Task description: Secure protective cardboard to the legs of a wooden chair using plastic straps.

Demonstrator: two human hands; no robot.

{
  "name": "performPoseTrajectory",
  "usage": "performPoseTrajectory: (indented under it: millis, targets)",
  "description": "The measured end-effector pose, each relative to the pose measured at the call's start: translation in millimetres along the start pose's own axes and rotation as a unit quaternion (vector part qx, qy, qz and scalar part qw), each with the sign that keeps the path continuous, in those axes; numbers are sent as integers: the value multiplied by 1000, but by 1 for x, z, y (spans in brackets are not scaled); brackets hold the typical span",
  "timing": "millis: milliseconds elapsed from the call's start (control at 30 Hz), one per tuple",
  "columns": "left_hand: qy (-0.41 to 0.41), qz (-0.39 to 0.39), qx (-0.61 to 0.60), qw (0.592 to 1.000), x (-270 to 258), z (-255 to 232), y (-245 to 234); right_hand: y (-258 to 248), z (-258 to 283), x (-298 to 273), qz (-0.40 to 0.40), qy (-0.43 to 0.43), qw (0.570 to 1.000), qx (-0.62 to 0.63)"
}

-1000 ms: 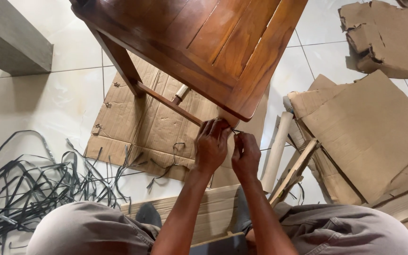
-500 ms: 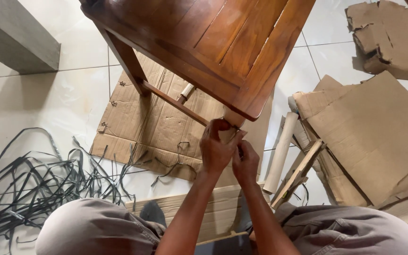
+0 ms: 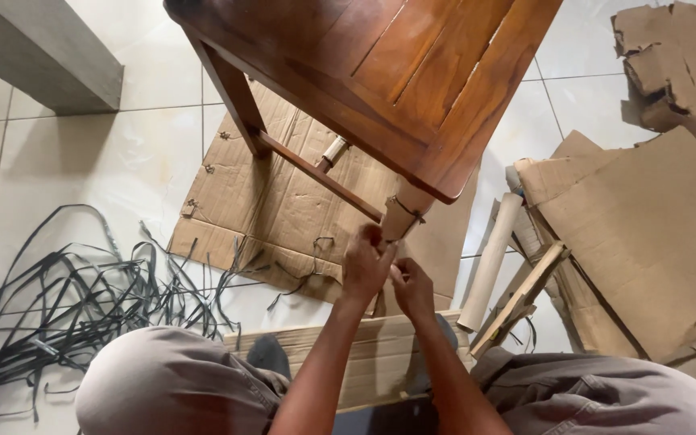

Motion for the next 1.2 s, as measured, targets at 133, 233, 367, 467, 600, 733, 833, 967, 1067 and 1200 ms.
performPoseTrajectory:
  millis: [133, 233, 367, 467, 600, 733, 833, 967, 1067, 1200]
  targets:
    - [-118, -23, 159, 980, -64, 139, 28, 30, -57, 4, 60, 8, 994, -89]
    - [-201, -76, 297, 930, -97, 160, 11, 48, -95, 4, 87, 28, 991, -98]
    - [-249, -93, 348, 899, -96, 162, -15, 53, -105, 6, 128, 48, 983, -121]
    - [-268, -57, 368, 888, -96, 187, -17, 55, -109, 5, 128, 62, 982, -122]
    - [-245, -65, 399, 881, -93, 181, -27, 59, -107, 3, 137, 66, 981, -121]
    - [-350, -78, 245, 901, -93, 201, -29, 50, -88, -6, 143, 66, 981, -113]
    - [-391, -118, 135, 903, -84, 236, -22, 46, -78, -9, 142, 66, 982, -104]
    - [-412, -216, -283, 839, -77, 249, -3, 44, -75, -12, 139, 66, 983, -99]
    - [-418, -163, -418, 790, -67, 188, -11, 40, -68, -16, 135, 65, 985, -83]
    - [-412, -121, -440, 789, -64, 175, -11, 52, -77, -8, 135, 63, 987, -53]
Point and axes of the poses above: each hand's wrist, its own x-axis towards the middle knuckle, its own y-axis out of the palm, z = x × y, the point moved 2 cm from there along x, towards the middle knuckle, and after that the axes turned 6 degrees about -x, right-handed, at the moved point
